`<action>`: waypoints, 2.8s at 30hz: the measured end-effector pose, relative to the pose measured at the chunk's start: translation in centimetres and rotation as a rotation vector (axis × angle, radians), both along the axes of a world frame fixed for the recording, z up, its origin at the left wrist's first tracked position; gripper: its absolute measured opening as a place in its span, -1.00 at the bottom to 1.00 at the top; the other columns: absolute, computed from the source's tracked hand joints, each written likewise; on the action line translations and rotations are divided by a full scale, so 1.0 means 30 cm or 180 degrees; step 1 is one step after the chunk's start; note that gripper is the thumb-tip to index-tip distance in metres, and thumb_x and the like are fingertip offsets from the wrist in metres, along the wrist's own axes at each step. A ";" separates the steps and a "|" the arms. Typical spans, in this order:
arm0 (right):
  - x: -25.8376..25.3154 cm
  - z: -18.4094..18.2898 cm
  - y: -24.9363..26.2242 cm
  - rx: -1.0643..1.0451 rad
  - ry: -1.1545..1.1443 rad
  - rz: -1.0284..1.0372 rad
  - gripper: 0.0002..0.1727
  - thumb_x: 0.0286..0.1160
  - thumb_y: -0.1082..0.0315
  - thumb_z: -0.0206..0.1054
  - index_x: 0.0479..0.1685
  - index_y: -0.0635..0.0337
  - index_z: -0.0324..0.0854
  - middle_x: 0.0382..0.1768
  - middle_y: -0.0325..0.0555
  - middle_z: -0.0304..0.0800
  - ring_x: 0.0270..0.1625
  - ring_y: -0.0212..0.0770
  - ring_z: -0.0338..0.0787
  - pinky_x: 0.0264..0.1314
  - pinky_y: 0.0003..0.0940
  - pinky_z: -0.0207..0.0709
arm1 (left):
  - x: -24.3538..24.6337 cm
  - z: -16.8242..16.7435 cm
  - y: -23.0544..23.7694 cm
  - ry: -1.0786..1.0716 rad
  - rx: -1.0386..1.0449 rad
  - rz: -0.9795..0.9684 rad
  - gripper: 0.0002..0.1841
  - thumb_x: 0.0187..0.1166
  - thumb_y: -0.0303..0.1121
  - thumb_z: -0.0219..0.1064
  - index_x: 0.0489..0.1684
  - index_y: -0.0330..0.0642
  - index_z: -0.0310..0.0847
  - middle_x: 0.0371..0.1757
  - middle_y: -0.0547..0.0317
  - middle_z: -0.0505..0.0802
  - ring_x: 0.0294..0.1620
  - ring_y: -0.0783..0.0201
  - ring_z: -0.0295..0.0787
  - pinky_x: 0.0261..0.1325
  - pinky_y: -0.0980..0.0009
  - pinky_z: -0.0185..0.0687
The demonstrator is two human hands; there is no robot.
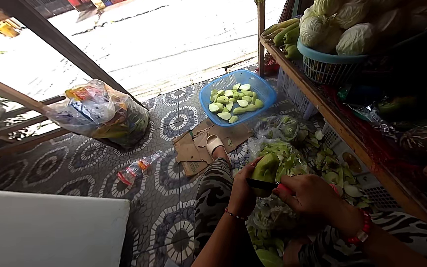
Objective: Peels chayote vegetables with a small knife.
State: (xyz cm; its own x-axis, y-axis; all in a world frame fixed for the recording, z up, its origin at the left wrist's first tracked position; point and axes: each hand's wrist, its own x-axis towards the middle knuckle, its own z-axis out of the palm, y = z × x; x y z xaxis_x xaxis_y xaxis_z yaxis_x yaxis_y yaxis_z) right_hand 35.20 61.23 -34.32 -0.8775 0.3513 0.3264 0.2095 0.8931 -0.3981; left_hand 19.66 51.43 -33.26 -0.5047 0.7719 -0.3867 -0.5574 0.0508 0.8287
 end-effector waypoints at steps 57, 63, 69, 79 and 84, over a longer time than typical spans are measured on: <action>-0.019 -0.052 0.012 -0.0424 0.0130 0.0087 -0.34 0.71 -0.20 -0.10 -0.65 0.09 0.47 -0.83 -0.25 0.26 -0.75 -0.24 0.43 -0.73 -0.28 0.19 | 0.006 0.001 0.005 0.0089 -0.0200 0.0387 -0.51 0.90 -0.26 -0.25 0.24 -0.32 0.64 -0.11 0.00 0.86 -0.14 0.24 0.85 -0.03 0.30 0.78; -0.028 -0.063 0.058 -0.0851 -0.0150 -0.0131 -0.35 0.72 -0.20 -0.09 -0.59 0.13 0.49 -0.80 -0.21 0.28 -0.71 -0.18 0.46 -0.67 -0.20 0.23 | 0.014 -0.003 -0.002 0.0007 -0.0302 0.0185 -0.51 0.87 -0.27 -0.25 0.19 -0.31 0.65 -0.18 -0.01 0.85 -0.23 0.20 0.84 -0.17 0.28 0.79; -0.030 -0.049 0.017 -0.1018 -0.0038 0.0160 -0.37 0.72 -0.15 -0.09 -0.63 0.12 0.45 -0.81 -0.24 0.24 -0.73 -0.24 0.40 -0.68 -0.26 0.18 | 0.014 -0.006 0.011 -0.0288 -0.0269 0.0519 -0.56 0.88 -0.25 -0.20 0.19 -0.28 0.63 -0.18 0.00 0.85 -0.22 0.21 0.84 -0.14 0.30 0.78; -0.037 -0.083 0.069 -0.0593 -0.0053 -0.0171 -0.34 0.71 -0.19 -0.10 -0.64 0.12 0.46 -0.81 -0.20 0.28 -0.71 -0.18 0.46 -0.67 -0.20 0.21 | 0.020 -0.004 0.006 -0.0342 -0.0430 0.0268 -0.50 0.89 -0.21 -0.28 0.16 -0.26 0.64 -0.22 -0.04 0.83 -0.29 0.14 0.83 -0.27 0.24 0.77; -0.020 -0.068 0.062 -0.1219 0.0685 -0.0086 -0.38 0.78 -0.16 -0.08 -0.55 0.10 0.48 -0.74 -0.32 0.27 -0.68 -0.40 0.36 -0.63 -0.44 0.20 | 0.020 0.002 0.011 -0.0422 -0.0445 0.0387 -0.54 0.89 -0.19 -0.23 0.17 -0.24 0.61 -0.17 -0.04 0.83 -0.23 0.12 0.83 -0.24 0.21 0.77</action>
